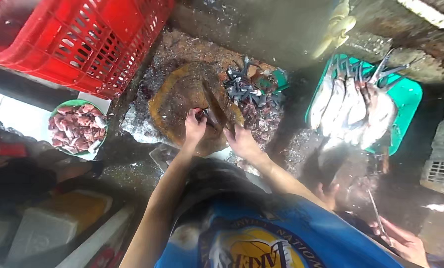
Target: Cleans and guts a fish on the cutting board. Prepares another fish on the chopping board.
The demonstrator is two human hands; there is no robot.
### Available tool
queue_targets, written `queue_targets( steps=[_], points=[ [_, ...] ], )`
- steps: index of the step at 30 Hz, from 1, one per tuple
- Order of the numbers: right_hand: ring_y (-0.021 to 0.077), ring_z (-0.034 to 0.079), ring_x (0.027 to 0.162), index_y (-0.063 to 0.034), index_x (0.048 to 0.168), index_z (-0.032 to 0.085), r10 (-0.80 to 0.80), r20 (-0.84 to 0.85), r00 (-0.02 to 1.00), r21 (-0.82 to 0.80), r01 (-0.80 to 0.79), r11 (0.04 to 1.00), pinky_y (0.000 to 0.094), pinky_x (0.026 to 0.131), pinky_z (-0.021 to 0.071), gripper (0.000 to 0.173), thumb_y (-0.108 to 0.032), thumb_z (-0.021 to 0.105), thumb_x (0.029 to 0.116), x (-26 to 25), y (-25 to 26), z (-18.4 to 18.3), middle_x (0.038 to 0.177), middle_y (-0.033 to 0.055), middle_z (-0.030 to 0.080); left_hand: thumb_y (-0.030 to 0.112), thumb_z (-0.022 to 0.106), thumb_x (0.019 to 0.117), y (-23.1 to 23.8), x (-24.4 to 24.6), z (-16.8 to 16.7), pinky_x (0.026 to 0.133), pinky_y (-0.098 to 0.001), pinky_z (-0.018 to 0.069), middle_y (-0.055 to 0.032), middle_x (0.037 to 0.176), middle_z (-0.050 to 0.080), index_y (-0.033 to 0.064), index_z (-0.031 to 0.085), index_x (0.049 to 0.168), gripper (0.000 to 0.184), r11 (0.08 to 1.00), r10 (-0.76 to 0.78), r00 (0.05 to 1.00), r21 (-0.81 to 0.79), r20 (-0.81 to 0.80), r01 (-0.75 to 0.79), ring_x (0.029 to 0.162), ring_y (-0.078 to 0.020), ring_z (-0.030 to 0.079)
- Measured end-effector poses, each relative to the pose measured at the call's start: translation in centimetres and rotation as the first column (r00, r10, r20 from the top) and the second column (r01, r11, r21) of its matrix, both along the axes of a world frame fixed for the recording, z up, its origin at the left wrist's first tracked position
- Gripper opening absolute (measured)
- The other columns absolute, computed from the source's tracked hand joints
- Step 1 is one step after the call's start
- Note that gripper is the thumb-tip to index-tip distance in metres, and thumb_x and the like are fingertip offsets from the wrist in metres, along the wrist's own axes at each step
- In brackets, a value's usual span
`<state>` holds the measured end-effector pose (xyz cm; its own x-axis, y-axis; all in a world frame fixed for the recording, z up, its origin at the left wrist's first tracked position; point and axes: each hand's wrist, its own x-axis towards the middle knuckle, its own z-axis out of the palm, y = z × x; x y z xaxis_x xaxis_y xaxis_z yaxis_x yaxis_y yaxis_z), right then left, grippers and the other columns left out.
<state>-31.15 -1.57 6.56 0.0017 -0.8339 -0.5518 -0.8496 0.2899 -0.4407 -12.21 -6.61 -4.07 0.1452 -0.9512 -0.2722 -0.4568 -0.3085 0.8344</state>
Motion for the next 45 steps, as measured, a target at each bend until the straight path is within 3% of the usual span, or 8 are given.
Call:
queue_targets(
  steps=[8, 15, 23, 30, 37, 39, 43, 45],
  points=[
    [0.0393, 0.072, 0.095, -0.0061, 0.126, 0.058, 0.175, -0.145, 0.974, 0.152, -0.153, 0.976, 0.0594, 0.078, 0.0583, 0.056, -0.056, 0.041, 0.107, 0.2, -0.1, -0.6, 0.099, 0.0203, 0.07, 0.017, 0.076, 0.0893, 0.7, 0.9, -0.5, 0.091, -0.0439, 0.0605, -0.0125, 0.112, 0.073, 0.0057, 0.066, 0.119, 0.033, 0.99, 0.133, 0.991, 0.041, -0.003, -0.133, 0.098, -0.0213, 0.073],
    [0.0429, 0.073, 0.086, -0.0027, 0.132, 0.05, 0.193, -0.3, 0.934, 0.069, -0.181, 0.981, 0.0592, 0.068, 0.0591, 0.052, -0.048, 0.041, 0.1082, 3.9, 0.9, -2.7, 0.094, 0.0219, 0.07, 0.013, 0.076, 0.0858, 0.7, 0.5, 0.1, 0.091, -0.0454, 0.0593, -0.0113, 0.112, 0.073, 0.0063, 0.069, 0.116, 0.032, 0.99, 0.131, 0.99, 0.051, 0.05, -0.133, 0.1, -0.0216, 0.073],
    [0.0373, 0.074, 0.08, -0.0051, 0.129, 0.053, 0.146, -0.199, 0.969, -0.024, -0.154, 0.988, 0.0548, 0.068, 0.0601, 0.054, -0.053, 0.04, 0.1081, 1.9, 1.6, -1.5, 0.083, 0.0159, 0.069, 0.013, 0.077, 0.0858, 0.9, 1.0, 0.1, 0.092, -0.0464, 0.0586, -0.0113, 0.111, 0.073, 0.0064, 0.069, 0.116, 0.032, 0.984, 0.152, 0.987, 0.083, 0.045, -0.155, 0.101, -0.0228, 0.072],
    [0.0409, 0.073, 0.091, -0.0061, 0.136, 0.051, 0.164, -0.194, 0.967, 0.104, -0.146, 0.984, 0.059, 0.076, 0.0593, 0.054, -0.05, 0.041, 0.1076, 1.9, 0.5, -3.6, 0.096, 0.0207, 0.071, 0.018, 0.081, 0.0821, 0.1, 0.1, 0.7, 0.084, -0.0505, 0.0591, -0.0131, 0.1, 0.073, 0.0063, 0.065, 0.114, 0.037, 0.986, 0.126, 0.986, 0.095, 0.113, -0.137, 0.093, -0.0273, 0.073],
    [0.0306, 0.073, 0.087, 0.0022, 0.125, 0.064, 0.034, 0.059, 0.998, -0.279, -0.016, 0.96, 0.0516, 0.082, 0.0603, 0.058, -0.049, 0.046, 0.1069, -0.1, 0.7, -2.7, 0.093, 0.0174, 0.073, 0.019, 0.083, 0.0857, 7.8, 7.7, 2.8, 0.075, -0.0433, 0.062, -0.0111, 0.095, 0.07, 0.0045, 0.066, 0.111, 0.034, 0.977, 0.202, 0.943, -0.01, -0.263, -0.212, 0.083, -0.0222, 0.069],
    [0.0323, 0.073, 0.093, 0.004, 0.124, 0.065, 0.077, 0.133, 0.988, -0.261, -0.04, 0.964, 0.0532, 0.087, 0.0592, 0.058, -0.049, 0.047, 0.1066, 0.8, 0.0, -2.4, 0.098, 0.0203, 0.073, 0.016, 0.081, 0.0836, 11.5, 11.9, 4.1, 0.079, -0.0403, 0.0618, -0.009, 0.094, 0.072, 0.0012, 0.069, 0.107, 0.031, 0.955, 0.292, 0.936, 0.001, -0.196, -0.297, 0.086, -0.0192, 0.071],
    [0.0375, 0.066, 0.121, -0.0023, 0.138, 0.06, 0.275, 0.09, 0.957, 0.144, -0.286, 0.947, 0.0572, 0.106, 0.0502, 0.067, -0.058, 0.042, 0.1061, 1.6, -0.2, -3.8, 0.124, 0.0227, 0.07, 0.027, 0.081, 0.0867, 15.9, 15.2, 6.8, 0.094, -0.0529, 0.0577, -0.0138, 0.111, 0.074, 0.0036, 0.061, 0.132, 0.054, 0.882, 0.324, 0.92, 0.283, 0.218, -0.378, 0.102, -0.0275, 0.072],
    [0.0377, 0.067, 0.118, -0.0027, 0.134, 0.063, 0.241, 0.114, 0.964, 0.139, -0.255, 0.957, 0.0581, 0.104, 0.0507, 0.061, -0.054, 0.045, 0.1067, 0.4, -0.4, -5.3, 0.12, 0.0229, 0.071, 0.027, 0.078, 0.0904, 13.9, 15.6, 9.4, 0.093, -0.0465, 0.0597, -0.0117, 0.115, 0.073, 0.0033, 0.061, 0.132, 0.05, 0.906, 0.377, 0.906, 0.129, 0.192, -0.404, 0.102, -0.0232, 0.072]
  ],
)
